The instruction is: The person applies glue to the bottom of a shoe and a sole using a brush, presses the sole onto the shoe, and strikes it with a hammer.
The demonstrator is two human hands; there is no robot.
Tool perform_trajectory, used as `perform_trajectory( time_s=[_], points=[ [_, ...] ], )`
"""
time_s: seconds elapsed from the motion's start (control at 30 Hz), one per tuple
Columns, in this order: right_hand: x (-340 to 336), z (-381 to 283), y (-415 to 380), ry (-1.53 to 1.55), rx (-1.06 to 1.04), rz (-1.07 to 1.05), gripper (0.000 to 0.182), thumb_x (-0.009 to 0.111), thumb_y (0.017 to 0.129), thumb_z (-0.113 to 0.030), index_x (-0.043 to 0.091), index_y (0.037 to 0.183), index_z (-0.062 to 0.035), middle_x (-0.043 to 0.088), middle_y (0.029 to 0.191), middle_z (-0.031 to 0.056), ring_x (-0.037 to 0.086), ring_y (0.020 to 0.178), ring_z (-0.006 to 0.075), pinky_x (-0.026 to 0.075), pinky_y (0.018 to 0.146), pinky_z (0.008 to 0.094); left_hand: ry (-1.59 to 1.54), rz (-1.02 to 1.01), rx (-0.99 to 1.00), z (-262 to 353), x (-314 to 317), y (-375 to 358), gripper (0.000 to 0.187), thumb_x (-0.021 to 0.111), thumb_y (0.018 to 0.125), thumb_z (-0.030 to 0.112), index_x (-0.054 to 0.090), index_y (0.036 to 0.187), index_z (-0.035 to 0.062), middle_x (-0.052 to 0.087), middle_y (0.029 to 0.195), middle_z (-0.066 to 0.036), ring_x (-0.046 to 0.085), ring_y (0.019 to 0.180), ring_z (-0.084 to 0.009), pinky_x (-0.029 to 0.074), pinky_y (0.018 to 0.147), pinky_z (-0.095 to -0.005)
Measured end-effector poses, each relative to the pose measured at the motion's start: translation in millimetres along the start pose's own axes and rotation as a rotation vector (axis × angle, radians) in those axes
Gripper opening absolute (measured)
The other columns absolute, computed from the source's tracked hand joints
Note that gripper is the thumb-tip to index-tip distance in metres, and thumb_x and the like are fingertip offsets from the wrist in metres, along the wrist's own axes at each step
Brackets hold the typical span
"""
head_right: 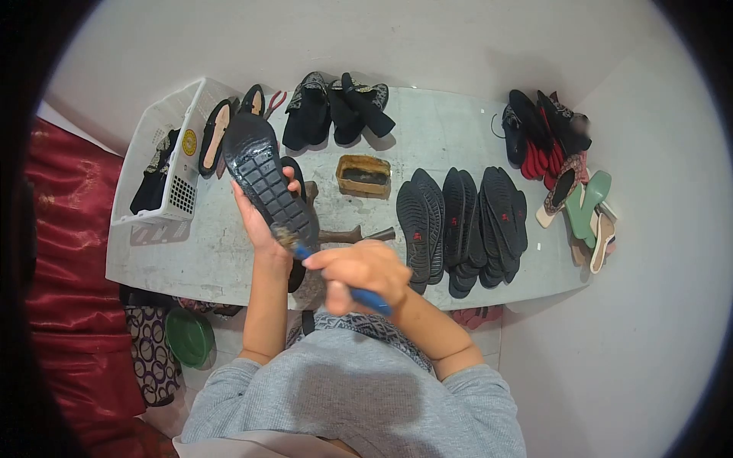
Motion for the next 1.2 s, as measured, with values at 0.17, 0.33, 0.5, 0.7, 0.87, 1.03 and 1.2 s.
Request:
perform_trajectory(
  time_s=[0.17, 0.33, 0.5, 0.7, 0.87, 1.03, 1.2],
  points=[
    [9.6, 4.0, 1.4, -0.146, -0.038, -0.144, 0.009, 0.056, 0.085, -0.014, 0.054, 0.082, -0.0065, 0.068, 0.075, 0.0064, 0.062, 0.055, 0.0136, 0.05, 0.052, 0.0245, -0.128, 0.044, -0.041, 0.0, 16.2, -3.9, 0.059, 0.03, 0.092, 0.057, 0.049, 0.115, 0.0063, 0.058, 0.093, -0.015, 0.051, 0.074, -0.0207, 0.047, 0.065, -0.0278],
    [-3.6, 17.8, 2.3, -0.177, 0.057, -0.134, 0.014, 0.059, 0.065, 0.002, 0.061, 0.076, -0.0054, 0.067, 0.071, 0.0028, 0.061, 0.052, 0.0139, 0.046, 0.046, 0.0224, -0.007, 0.066, -0.079, -4.1, -5.0, -4.2, 0.06, 0.03, 0.092, 0.059, 0.048, 0.114, 0.0069, 0.057, 0.091, -0.014, 0.052, 0.074, -0.0204, 0.047, 0.063, -0.0265],
    [4.5, 1.6, 5.7, -0.047, -0.012, -0.13, 0.008, 0.058, 0.073, -0.004, 0.057, 0.08, -0.0062, 0.067, 0.072, 0.0052, 0.06, 0.05, 0.0132, 0.047, 0.047, 0.0237, 0.015, 0.06, -0.106, -8.9, 1.7, -4.2, 0.06, 0.03, 0.092, 0.06, 0.048, 0.113, 0.0071, 0.057, 0.089, -0.014, 0.052, 0.073, -0.0205, 0.047, 0.062, -0.0263],
    [-2.4, 11.5, 4.6, -0.134, -0.084, -0.209, 0.018, 0.065, 0.063, 0.0, 0.061, 0.08, -0.004, 0.066, 0.073, 0.0047, 0.06, 0.051, 0.0138, 0.045, 0.043, 0.024, -0.008, 0.085, -0.13, -6.2, -7.9, -4.7, 0.059, 0.03, 0.092, 0.059, 0.048, 0.113, 0.0066, 0.057, 0.088, -0.015, 0.052, 0.073, -0.0207, 0.047, 0.061, -0.0268],
    [5.3, -7.8, 11.2, -0.08, -0.153, -0.222, 0.011, 0.063, 0.082, -0.015, 0.055, 0.077, -0.0081, 0.067, 0.073, 0.0049, 0.058, 0.05, 0.0135, 0.044, 0.044, 0.0242, -0.009, 0.091, -0.118, -8.3, -8.0, -3.5, 0.059, 0.03, 0.092, 0.058, 0.048, 0.113, 0.0061, 0.056, 0.088, -0.015, 0.052, 0.073, -0.0205, 0.048, 0.063, -0.0274],
    [4.7, 5.4, 1.9, -0.119, -0.049, -0.2, 0.002, 0.057, 0.074, -0.005, 0.055, 0.075, -0.0059, 0.067, 0.071, 0.0061, 0.061, 0.052, 0.0147, 0.047, 0.048, 0.025, -0.025, 0.055, -0.102, -4.7, -8.3, -4.0, 0.058, 0.031, 0.092, 0.058, 0.048, 0.114, 0.0062, 0.055, 0.091, -0.015, 0.052, 0.075, -0.0205, 0.048, 0.065, -0.0267],
    [-16.2, 19.1, -0.3, -0.153, 0.148, -0.036, 0.007, 0.061, 0.07, -0.004, 0.063, 0.076, -0.0061, 0.068, 0.072, 0.0026, 0.064, 0.056, 0.0137, 0.048, 0.049, 0.0217, -0.142, 0.102, -0.143, -6.2, -5.8, -6.6, 0.058, 0.033, 0.092, 0.057, 0.048, 0.113, 0.0058, 0.055, 0.094, -0.015, 0.052, 0.076, -0.0207, 0.049, 0.065, -0.0271]
  ],
)
Point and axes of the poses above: each hand's wrist, its own y-axis towards the middle knuckle, its own x-axis out of the palm, z = x × y, the point moved 5 cm from there along y, towards the middle knuckle
